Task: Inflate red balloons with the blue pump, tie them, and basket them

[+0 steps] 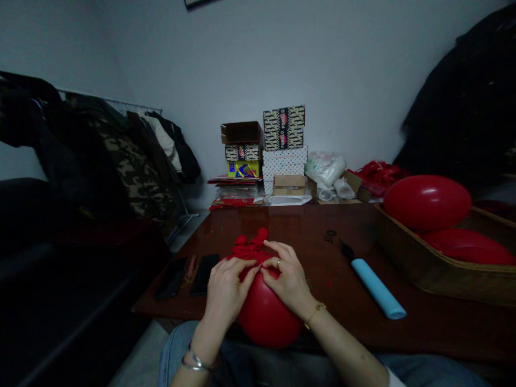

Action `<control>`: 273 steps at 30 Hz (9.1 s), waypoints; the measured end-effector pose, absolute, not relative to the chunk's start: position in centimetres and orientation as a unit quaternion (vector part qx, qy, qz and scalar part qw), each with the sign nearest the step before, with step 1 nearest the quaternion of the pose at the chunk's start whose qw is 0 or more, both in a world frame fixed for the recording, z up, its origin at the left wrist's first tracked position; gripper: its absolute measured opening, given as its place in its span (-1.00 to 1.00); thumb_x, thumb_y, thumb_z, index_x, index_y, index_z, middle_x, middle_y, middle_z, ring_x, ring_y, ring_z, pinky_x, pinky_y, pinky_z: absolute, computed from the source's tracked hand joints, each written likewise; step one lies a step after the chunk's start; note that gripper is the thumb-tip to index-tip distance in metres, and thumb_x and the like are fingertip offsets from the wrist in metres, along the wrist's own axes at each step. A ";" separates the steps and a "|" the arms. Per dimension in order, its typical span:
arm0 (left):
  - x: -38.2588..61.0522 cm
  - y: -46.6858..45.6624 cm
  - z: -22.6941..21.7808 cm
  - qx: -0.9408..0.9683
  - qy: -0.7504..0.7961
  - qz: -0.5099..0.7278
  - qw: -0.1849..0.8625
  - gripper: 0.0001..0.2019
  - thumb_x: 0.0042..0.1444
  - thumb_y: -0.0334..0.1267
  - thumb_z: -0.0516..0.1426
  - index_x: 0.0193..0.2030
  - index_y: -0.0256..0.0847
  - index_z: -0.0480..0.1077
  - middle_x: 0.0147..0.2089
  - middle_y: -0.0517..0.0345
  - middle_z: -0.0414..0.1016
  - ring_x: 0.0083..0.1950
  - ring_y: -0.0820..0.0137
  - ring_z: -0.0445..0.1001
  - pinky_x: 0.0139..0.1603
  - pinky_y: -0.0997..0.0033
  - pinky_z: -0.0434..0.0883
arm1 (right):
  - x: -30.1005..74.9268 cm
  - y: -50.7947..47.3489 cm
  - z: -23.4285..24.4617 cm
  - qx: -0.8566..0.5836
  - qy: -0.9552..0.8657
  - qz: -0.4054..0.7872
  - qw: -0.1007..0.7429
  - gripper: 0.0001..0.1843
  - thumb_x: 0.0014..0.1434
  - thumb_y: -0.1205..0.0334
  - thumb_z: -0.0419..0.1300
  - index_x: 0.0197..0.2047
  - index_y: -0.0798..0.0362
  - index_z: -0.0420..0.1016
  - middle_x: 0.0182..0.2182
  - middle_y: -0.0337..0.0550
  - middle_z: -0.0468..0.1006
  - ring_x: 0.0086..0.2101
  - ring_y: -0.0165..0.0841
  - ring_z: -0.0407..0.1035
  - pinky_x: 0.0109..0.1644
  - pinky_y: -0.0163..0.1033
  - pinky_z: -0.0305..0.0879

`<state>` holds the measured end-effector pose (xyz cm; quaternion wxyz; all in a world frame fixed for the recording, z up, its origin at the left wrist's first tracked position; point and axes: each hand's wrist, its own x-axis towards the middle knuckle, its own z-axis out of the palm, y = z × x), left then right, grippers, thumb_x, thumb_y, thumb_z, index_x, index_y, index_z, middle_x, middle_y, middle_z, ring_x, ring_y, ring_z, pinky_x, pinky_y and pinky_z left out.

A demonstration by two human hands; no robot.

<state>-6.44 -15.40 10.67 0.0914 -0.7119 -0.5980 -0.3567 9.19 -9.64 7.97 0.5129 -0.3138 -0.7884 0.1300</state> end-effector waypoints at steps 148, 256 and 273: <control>4.4 -8.4 13.3 -0.834 -0.408 -0.369 -0.050 -0.83 0.22 -0.37 -0.07 -0.14 -0.11 0.29 0.38 0.12 -0.01 0.41 0.24 -0.38 0.25 -0.31 -0.25 | 21.0 -7.4 9.6 -0.491 -0.764 -0.156 0.389 0.11 -0.08 0.10 0.27 0.35 0.12 -0.37 0.31 0.17 -0.13 0.30 -0.02 -0.34 0.22 0.37 -0.33; 34.3 2.2 9.8 -0.814 -0.331 -0.393 -0.269 -0.29 0.19 0.15 -0.17 0.38 -0.19 -0.22 0.40 -0.12 -0.13 0.37 0.19 -0.05 0.29 0.04 0.03 | 49.3 -7.4 10.1 -0.631 -0.581 -0.370 0.357 -0.25 0.12 -0.03 0.11 0.31 -0.16 -0.09 0.35 0.00 -0.28 0.29 0.05 -0.32 0.19 0.33 -0.13; 33.2 1.4 10.8 -0.822 -0.361 -0.369 -0.242 -0.26 0.16 0.21 -0.19 0.39 -0.09 -0.25 0.42 -0.04 -0.19 0.40 0.11 -0.18 0.28 -0.10 -0.05 | 48.7 -7.9 10.1 -0.632 -0.565 -0.375 0.375 -0.24 0.14 0.00 0.09 0.33 -0.10 -0.15 0.34 0.04 -0.23 0.28 0.06 -0.26 0.19 0.35 -0.15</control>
